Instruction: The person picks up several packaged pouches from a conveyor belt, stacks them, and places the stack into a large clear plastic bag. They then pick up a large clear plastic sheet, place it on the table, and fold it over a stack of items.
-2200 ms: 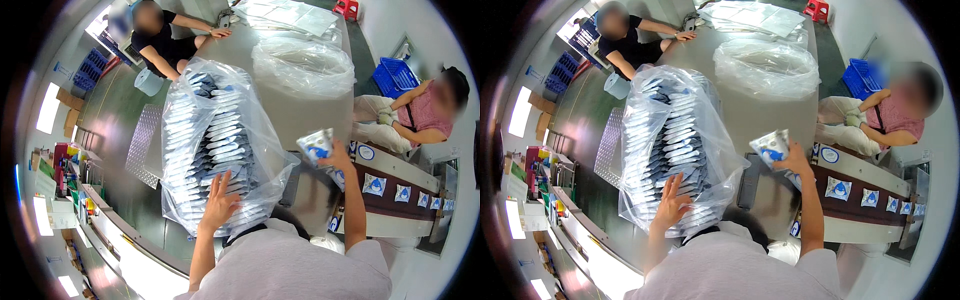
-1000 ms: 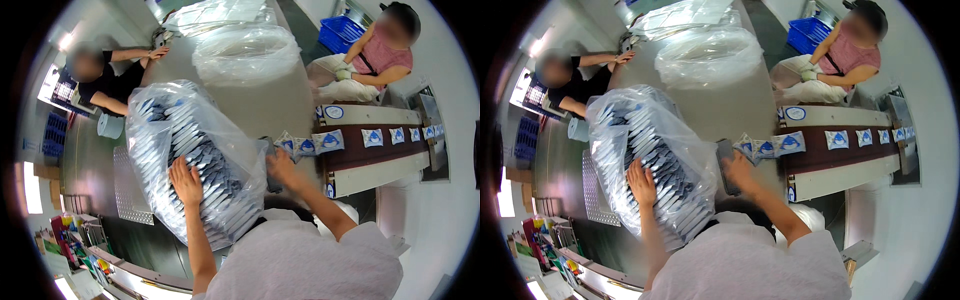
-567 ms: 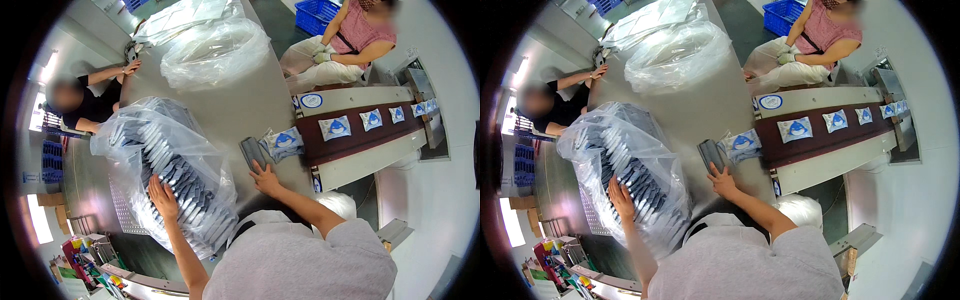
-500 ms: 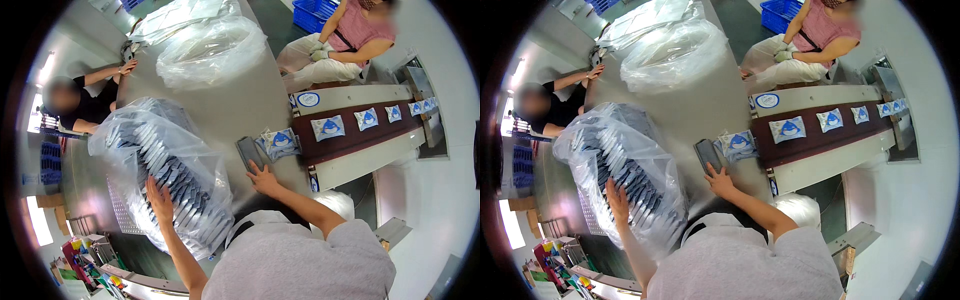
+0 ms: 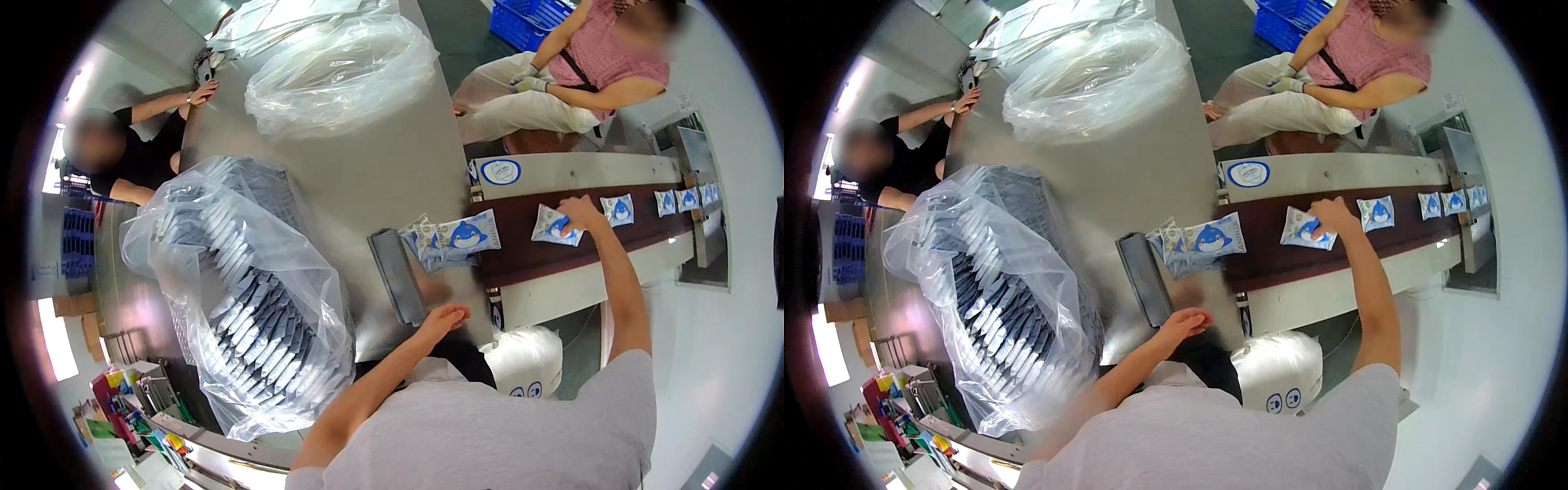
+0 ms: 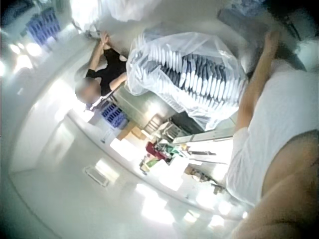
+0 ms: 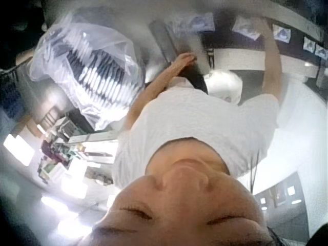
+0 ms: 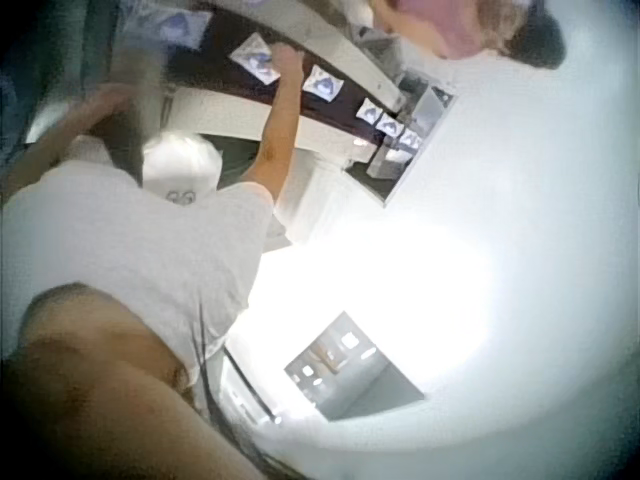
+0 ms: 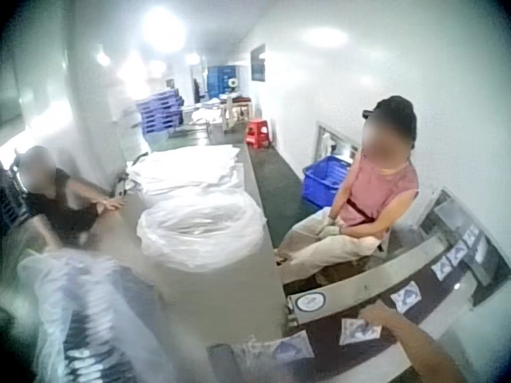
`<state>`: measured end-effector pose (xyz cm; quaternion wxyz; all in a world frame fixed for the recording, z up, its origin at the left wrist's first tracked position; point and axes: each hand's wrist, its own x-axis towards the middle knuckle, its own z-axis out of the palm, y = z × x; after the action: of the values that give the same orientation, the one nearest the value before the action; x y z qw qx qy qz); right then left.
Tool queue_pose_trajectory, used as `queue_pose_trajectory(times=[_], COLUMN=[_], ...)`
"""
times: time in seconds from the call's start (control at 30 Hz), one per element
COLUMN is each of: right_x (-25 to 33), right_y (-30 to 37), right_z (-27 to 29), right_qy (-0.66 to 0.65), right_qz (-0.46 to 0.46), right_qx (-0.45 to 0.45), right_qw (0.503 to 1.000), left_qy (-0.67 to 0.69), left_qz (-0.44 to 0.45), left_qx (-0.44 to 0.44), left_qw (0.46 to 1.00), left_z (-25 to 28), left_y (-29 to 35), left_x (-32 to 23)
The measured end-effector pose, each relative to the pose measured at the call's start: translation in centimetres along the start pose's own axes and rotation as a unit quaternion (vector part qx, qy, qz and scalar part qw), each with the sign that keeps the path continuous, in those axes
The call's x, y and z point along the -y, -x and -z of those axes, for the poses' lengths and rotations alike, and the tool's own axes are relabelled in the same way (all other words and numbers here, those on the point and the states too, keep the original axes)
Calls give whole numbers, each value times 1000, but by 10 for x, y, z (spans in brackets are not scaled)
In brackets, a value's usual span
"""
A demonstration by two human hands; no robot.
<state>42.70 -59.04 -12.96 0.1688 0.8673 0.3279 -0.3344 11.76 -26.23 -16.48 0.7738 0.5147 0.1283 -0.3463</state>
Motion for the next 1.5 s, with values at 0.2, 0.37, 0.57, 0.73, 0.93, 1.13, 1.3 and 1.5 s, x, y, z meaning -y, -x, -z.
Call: queue_pose_trajectory(times=[0.2,0.37,0.57,0.73,0.93,1.13,1.3,1.5], right_x=[132,224,244,264,281,289,301,351], right_y=[-71,-127,-69,-105,-107,-42,21,92], right_z=[88,67,39,-12,-18,8,30,68], right_qy=[-272,-102,-541,-494,-828,-851,-750,-484], right_qz=[382,277,109,39,67,76,135,265], right_qx=[-89,155,-56,-94,-11,-110,-172,-186], right_qw=[879,943,832,863,557,507,624,813], left_qy=[253,497,438,135,84,244,268,242], left_qz=[156,-3,-59,67,62,-86,-145,-93], left_qx=[-182,-216,-295,-429,-468,-289,-200,-150], left_qw=[937,840,847,890,878,922,931,954], left_z=[7,16,3,58,71,44,18,24], left_y=[-76,-110,-70,-87,-99,-66,1,110], left_x=[33,24,-33,-25,-13,-32,-60,-38])
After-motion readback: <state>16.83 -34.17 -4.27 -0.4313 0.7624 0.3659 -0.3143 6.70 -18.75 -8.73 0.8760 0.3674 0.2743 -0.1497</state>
